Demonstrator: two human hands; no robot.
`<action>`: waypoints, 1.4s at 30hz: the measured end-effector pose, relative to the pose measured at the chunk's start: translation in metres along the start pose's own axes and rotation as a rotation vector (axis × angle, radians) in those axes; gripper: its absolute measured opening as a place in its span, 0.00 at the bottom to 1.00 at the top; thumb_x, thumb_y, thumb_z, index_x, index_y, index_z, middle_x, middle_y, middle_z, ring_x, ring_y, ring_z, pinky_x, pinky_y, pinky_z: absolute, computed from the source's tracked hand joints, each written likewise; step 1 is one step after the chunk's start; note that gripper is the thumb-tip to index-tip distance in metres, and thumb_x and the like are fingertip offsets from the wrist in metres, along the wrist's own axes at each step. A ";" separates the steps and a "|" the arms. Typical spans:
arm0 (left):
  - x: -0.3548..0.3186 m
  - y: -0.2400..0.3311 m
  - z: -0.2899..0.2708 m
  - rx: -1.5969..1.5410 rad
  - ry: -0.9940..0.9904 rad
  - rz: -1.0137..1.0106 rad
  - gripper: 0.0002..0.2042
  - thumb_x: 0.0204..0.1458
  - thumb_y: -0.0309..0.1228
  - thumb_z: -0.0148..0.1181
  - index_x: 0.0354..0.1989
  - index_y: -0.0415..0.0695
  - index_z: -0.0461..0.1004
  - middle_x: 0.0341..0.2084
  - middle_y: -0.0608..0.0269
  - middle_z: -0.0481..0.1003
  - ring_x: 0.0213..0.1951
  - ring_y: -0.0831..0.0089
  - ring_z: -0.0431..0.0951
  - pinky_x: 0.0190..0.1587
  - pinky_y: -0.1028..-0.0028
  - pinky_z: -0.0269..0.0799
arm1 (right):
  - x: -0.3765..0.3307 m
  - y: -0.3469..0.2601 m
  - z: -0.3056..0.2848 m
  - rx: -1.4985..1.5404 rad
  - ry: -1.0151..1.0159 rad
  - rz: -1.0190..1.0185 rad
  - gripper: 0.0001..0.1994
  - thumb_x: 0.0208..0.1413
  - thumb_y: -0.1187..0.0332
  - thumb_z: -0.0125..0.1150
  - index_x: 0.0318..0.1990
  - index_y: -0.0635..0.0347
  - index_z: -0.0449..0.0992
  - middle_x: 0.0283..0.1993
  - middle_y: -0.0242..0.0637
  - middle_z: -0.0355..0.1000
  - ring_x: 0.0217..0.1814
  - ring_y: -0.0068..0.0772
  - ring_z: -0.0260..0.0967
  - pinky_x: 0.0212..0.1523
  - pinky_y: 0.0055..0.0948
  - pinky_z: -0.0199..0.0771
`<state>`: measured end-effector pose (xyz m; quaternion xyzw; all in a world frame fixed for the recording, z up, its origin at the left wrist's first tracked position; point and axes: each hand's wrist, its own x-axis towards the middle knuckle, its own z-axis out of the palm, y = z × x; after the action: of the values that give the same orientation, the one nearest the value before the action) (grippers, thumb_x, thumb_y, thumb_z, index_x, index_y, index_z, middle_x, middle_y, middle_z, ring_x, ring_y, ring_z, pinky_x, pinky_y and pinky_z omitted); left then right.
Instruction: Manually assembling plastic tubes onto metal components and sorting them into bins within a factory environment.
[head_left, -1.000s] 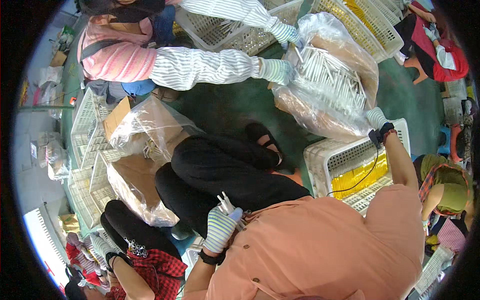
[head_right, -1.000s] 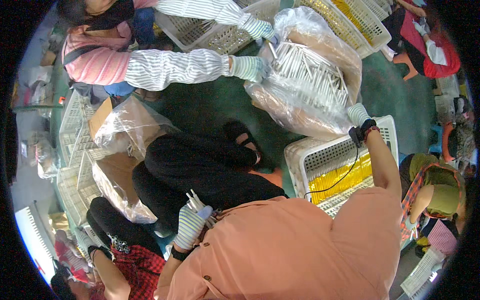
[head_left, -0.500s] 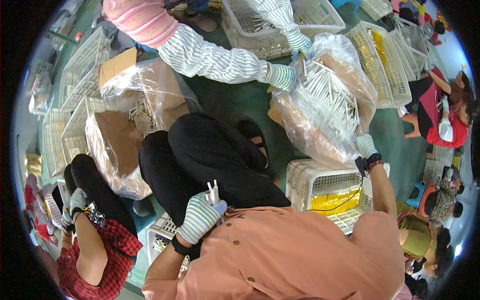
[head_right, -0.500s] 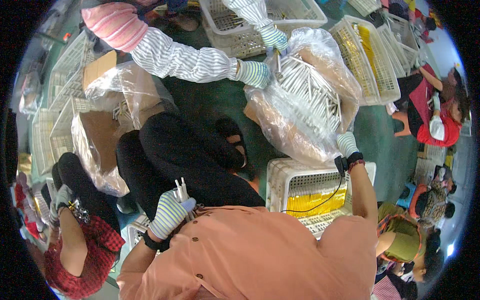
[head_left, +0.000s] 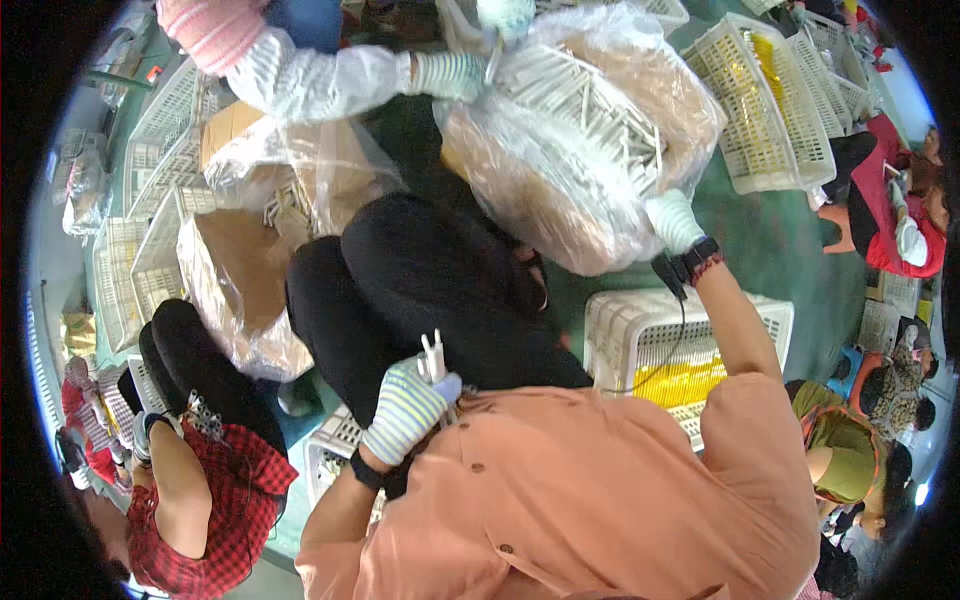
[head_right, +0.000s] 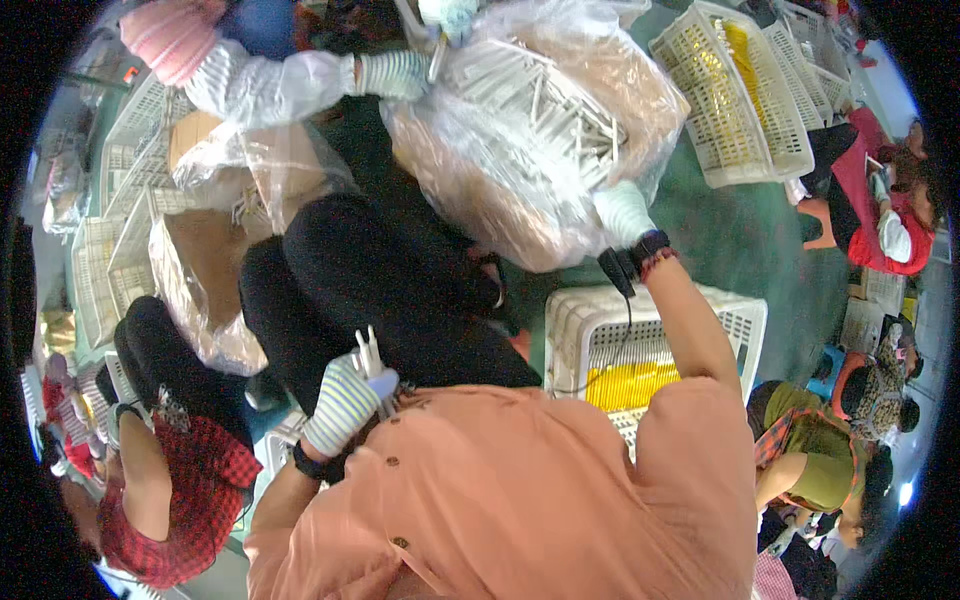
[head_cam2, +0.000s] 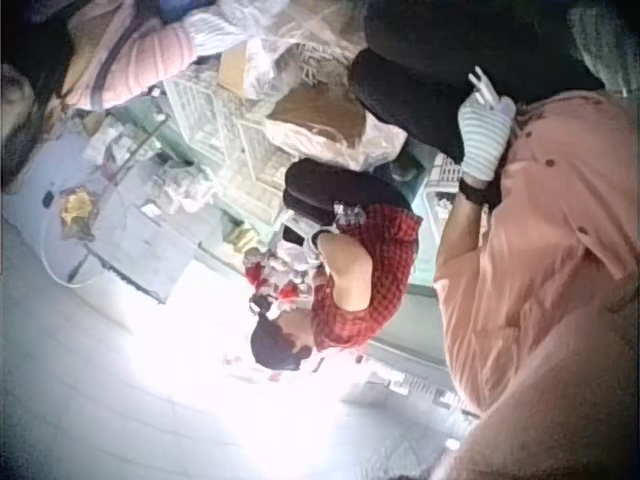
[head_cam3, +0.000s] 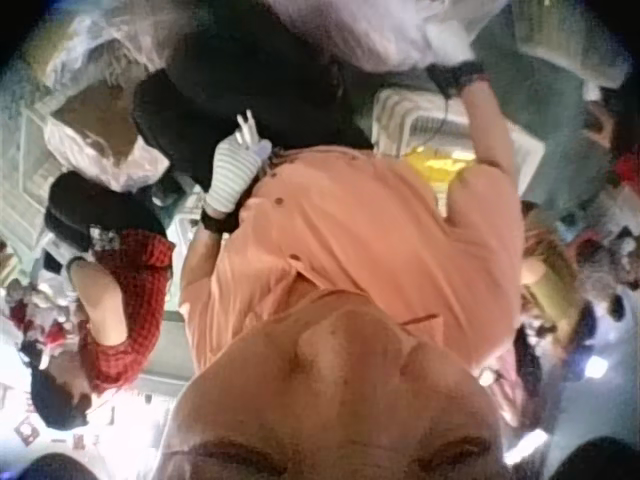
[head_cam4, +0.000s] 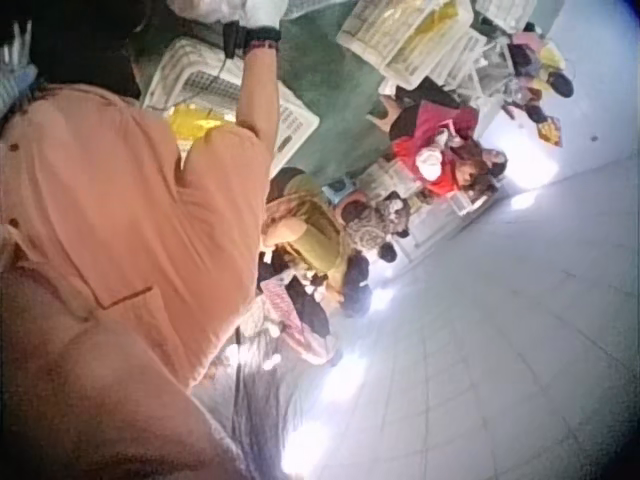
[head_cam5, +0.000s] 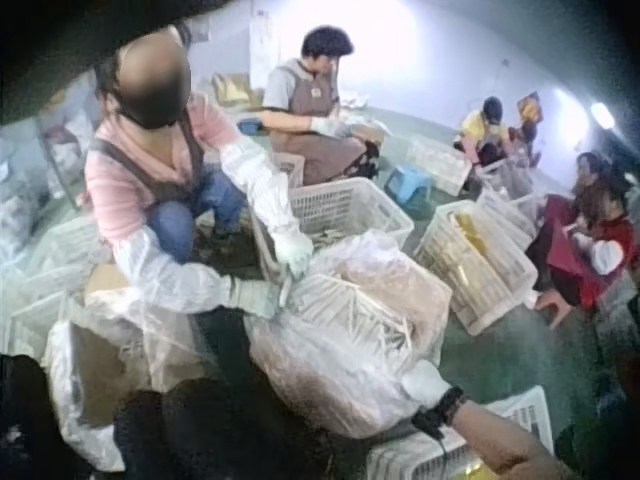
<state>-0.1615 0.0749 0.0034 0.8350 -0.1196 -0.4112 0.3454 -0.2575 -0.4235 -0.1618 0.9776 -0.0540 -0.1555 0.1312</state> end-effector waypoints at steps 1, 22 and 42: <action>0.001 -0.004 -0.001 0.059 0.000 0.062 0.13 0.51 0.37 0.64 0.26 0.39 0.75 0.20 0.54 0.76 0.23 0.62 0.78 0.28 0.63 0.71 | 0.003 -0.013 -0.014 0.085 0.026 0.070 0.07 0.49 0.71 0.60 0.28 0.59 0.84 0.28 0.49 0.80 0.32 0.47 0.82 0.35 0.46 0.80; -0.037 -0.045 -0.051 -0.561 0.089 0.226 0.12 0.62 0.34 0.55 0.41 0.42 0.84 0.29 0.59 0.83 0.35 0.66 0.85 0.41 0.72 0.78 | -0.064 -0.242 -0.252 1.010 0.185 -0.577 0.15 0.59 0.65 0.64 0.52 0.58 0.81 0.49 0.42 0.81 0.51 0.44 0.79 0.53 0.37 0.77; 0.009 0.021 -0.022 -0.221 -0.240 0.074 0.13 0.56 0.32 0.70 0.46 0.41 0.79 0.29 0.69 0.78 0.33 0.82 0.76 0.39 0.75 0.74 | -0.040 -0.176 -0.237 1.505 -0.361 -0.162 0.18 0.65 0.65 0.60 0.61 0.54 0.77 0.38 0.31 0.80 0.30 0.14 0.69 0.34 0.19 0.73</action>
<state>-0.1371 0.0654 0.0212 0.7318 -0.1450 -0.5057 0.4333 -0.2083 -0.1918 0.0192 0.7639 -0.0939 -0.2430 -0.5904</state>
